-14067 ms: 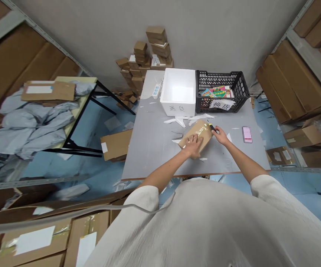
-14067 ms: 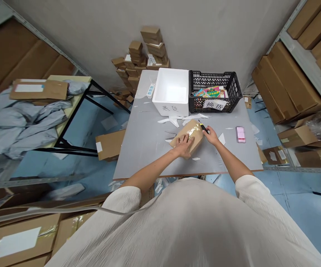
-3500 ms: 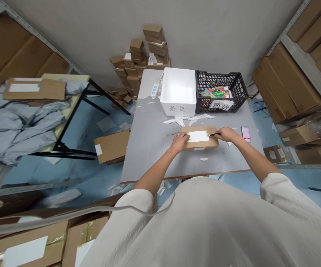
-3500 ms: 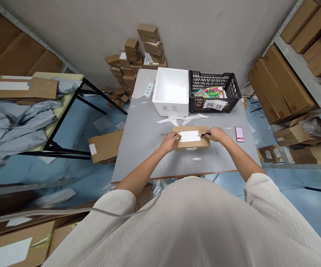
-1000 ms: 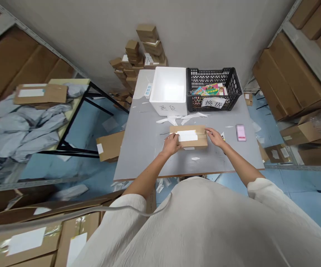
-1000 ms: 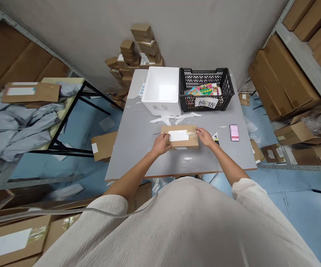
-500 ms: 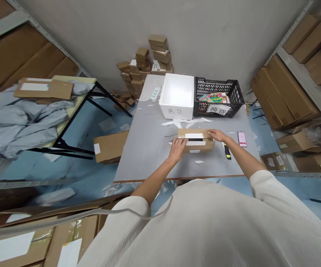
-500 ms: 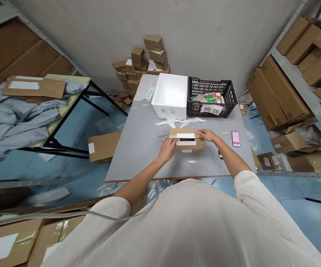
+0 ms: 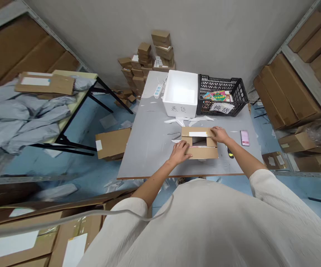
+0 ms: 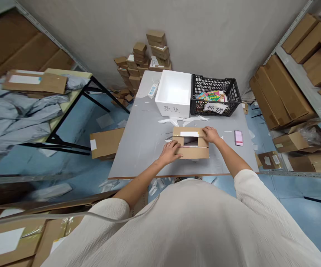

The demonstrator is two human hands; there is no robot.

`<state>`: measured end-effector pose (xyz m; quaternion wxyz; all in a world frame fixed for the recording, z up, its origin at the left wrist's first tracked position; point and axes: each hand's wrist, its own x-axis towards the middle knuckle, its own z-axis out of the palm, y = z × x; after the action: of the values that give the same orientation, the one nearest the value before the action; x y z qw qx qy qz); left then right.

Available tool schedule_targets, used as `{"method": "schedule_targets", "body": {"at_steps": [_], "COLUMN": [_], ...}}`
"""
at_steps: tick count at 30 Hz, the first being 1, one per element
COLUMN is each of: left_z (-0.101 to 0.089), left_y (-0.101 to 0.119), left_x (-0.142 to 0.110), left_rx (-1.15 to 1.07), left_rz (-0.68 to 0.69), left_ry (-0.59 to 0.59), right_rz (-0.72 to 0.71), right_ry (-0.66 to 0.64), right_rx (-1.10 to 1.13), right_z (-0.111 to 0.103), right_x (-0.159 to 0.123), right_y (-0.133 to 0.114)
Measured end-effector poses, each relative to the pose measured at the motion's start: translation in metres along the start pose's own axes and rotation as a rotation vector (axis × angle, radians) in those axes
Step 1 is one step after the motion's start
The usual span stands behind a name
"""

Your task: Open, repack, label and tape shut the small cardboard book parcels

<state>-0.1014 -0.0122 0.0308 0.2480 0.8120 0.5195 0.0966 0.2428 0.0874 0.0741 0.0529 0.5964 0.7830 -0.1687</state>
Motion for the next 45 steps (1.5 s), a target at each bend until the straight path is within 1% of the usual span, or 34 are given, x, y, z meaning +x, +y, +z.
{"method": "schedule_targets", "body": {"at_steps": [3, 6, 9, 12, 16, 18, 20, 23, 26, 29, 33, 35, 37, 38, 40, 43, 45], "left_z": [0.002, 0.001, 0.001, 0.001, 0.001, 0.001, 0.001, -0.001, -0.004, -0.007, -0.012, -0.014, -0.017, -0.019, -0.024, -0.031, -0.035], "left_y": [-0.004, -0.005, -0.005, -0.004, -0.002, -0.002, -0.002, -0.002, -0.003, -0.001, 0.004, 0.007, 0.010, 0.012, 0.014, 0.014, 0.012], "left_x": [0.002, 0.004, 0.004, 0.002, -0.003, -0.005, -0.005, -0.004, 0.002, 0.011, 0.026, 0.033, 0.038, 0.039, 0.038, 0.029, 0.021], "left_rx": [-0.019, -0.032, -0.021, -0.007, 0.002, 0.011, 0.022, 0.038, 0.060, 0.109, 0.197, 0.229, 0.255, 0.265, 0.279, 0.269, 0.258], "left_rz": [0.004, 0.005, 0.007, 0.019, 0.025, 0.028, 0.025, 0.018, 0.019, 0.035, 0.140, 0.211, 0.254, 0.261, 0.240, 0.151, 0.070], "left_ry": [-0.005, -0.012, -0.021, -0.025, -0.022, -0.028, -0.037, -0.051, -0.061, -0.100, -0.188, -0.250, -0.287, -0.285, -0.239, -0.128, -0.058], "right_rz": [-0.021, -0.028, 0.017, 0.141, 0.324, 0.357, 0.338, 0.288, 0.291, 0.298, 0.318, 0.341, 0.344, 0.338, 0.324, 0.299, 0.265], "right_ry": [0.011, 0.017, 0.112, 0.239, 0.372, 0.428, 0.445, 0.382, 0.276, 0.184, 0.063, 0.009, -0.009, -0.010, -0.016, -0.035, -0.021], "right_rx": [0.043, 0.170, 0.354, 0.459, 0.468, 0.420, 0.355, 0.283, 0.218, 0.149, 0.125, 0.121, 0.121, 0.124, 0.143, 0.209, 0.272], "right_z": [-0.002, -0.006, -0.009, -0.006, 0.004, 0.009, 0.013, 0.020, 0.027, 0.031, 0.030, 0.029, 0.027, 0.026, 0.023, 0.019, 0.018], "right_x": [0.003, 0.007, 0.013, 0.023, 0.036, 0.040, 0.041, 0.039, 0.033, 0.027, 0.025, 0.027, 0.031, 0.033, 0.036, 0.037, 0.035], "right_y": [0.005, 0.014, 0.022, 0.023, 0.014, 0.010, 0.006, 0.001, -0.008, -0.023, -0.039, -0.041, -0.039, -0.036, -0.030, -0.016, -0.006]}}
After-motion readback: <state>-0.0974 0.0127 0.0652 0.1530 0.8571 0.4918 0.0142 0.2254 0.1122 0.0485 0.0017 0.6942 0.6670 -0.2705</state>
